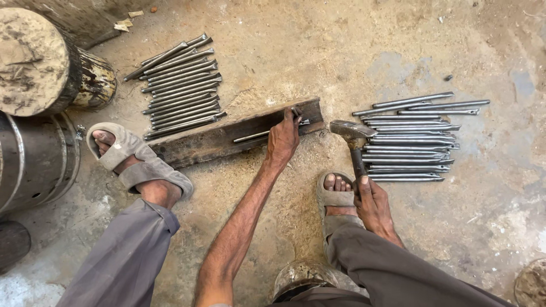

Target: The person repeatedly picks metal rods from a pile, places them on a wooden block, and strikes them with a hammer to shape the ends. The shaped rods are set aside in a separate pile. The process is repeated for multiple rods throughout the clip.

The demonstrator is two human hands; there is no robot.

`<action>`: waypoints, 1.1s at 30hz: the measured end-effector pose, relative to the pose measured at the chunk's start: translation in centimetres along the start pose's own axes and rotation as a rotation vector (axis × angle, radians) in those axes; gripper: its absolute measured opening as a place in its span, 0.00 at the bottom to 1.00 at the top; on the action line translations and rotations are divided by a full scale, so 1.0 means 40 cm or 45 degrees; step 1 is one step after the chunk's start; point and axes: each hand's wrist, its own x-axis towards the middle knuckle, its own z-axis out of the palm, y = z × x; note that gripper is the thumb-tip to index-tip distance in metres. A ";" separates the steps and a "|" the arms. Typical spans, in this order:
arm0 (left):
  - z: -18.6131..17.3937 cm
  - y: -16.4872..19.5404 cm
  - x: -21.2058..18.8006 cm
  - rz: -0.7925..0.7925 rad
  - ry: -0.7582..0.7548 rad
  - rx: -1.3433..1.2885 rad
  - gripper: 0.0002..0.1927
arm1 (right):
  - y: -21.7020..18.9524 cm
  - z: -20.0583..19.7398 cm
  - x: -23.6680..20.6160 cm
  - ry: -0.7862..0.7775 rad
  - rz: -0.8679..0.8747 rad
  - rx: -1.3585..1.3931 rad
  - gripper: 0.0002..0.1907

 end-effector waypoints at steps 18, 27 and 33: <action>0.037 -0.016 -0.043 0.547 0.118 0.405 0.11 | -0.001 0.001 -0.002 0.017 -0.093 -0.152 0.30; 0.025 0.010 -0.047 0.400 0.110 0.324 0.17 | -0.034 0.008 -0.015 -0.023 -0.261 -0.304 0.28; 0.020 0.018 -0.064 0.354 0.087 0.326 0.19 | -0.072 0.027 -0.020 -0.086 -0.308 -0.526 0.26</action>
